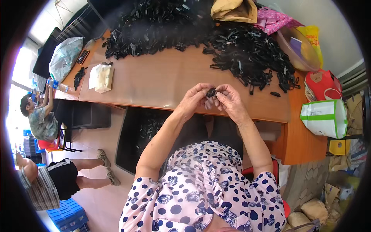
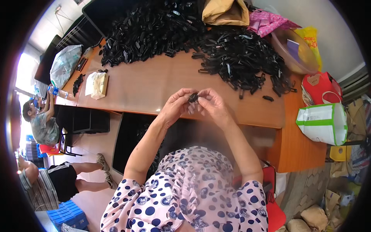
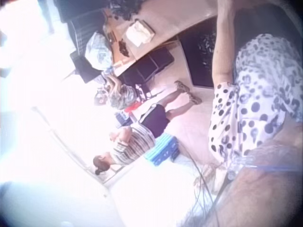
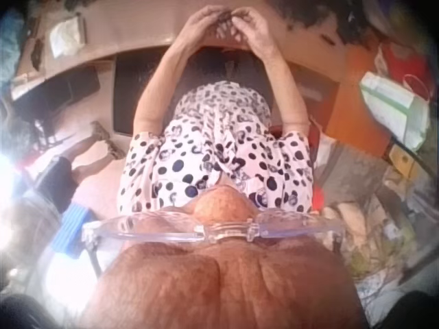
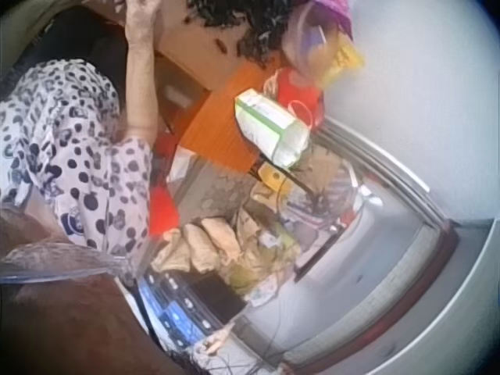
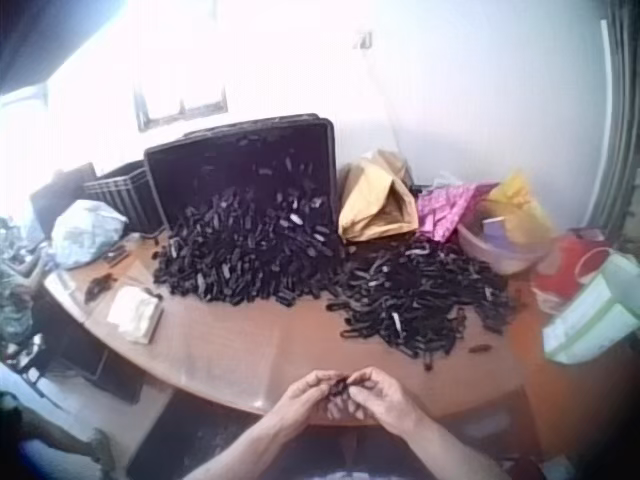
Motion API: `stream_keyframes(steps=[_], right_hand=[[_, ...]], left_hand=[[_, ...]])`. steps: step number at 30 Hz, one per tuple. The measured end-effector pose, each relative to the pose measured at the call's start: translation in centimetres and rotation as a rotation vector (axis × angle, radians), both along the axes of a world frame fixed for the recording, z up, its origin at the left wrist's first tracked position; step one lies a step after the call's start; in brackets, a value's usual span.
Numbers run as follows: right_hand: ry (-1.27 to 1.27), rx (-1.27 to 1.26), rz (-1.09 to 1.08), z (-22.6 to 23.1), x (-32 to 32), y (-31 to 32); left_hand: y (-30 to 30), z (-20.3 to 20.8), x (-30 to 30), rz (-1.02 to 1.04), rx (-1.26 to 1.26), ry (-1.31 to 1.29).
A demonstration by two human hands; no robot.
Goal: The person repeatedly takes plastic buckle parts from the table, snaps them together by hand, and places the assembled buckles into a container below.
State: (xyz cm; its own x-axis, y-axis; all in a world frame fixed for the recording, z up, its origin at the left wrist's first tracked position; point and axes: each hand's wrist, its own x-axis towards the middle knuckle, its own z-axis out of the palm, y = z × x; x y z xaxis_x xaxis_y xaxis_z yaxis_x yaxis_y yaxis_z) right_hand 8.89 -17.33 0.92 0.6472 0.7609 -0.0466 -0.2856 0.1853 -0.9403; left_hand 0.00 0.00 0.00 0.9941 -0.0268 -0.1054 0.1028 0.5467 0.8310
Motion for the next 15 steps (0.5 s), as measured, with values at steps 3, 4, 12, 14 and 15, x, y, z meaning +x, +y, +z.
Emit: stream_keyframes(steps=[3,4,12,14,15], right_hand=[[0.1,0.086,0.023,0.9,-0.6,-1.0],[0.088,0.081,0.062,1.0,-1.5,-1.9],[0.16,0.173,0.145,3.0,-4.7,-3.7],[0.134,0.141,0.175,3.2,-5.0,-3.9],[0.136,0.14,0.177,3.3,-5.2,-3.9]], left_hand=[[-1.5,1.7,-1.7,-0.024,-0.114,0.037],[-2.4,1.6,-2.9,-0.012,0.044,-0.039],[-4.4,3.5,-6.2,0.324,1.015,-0.328],[-5.0,3.8,-6.5,0.347,0.955,-0.356],[-5.1,3.8,-6.7,0.364,0.895,-0.381]])
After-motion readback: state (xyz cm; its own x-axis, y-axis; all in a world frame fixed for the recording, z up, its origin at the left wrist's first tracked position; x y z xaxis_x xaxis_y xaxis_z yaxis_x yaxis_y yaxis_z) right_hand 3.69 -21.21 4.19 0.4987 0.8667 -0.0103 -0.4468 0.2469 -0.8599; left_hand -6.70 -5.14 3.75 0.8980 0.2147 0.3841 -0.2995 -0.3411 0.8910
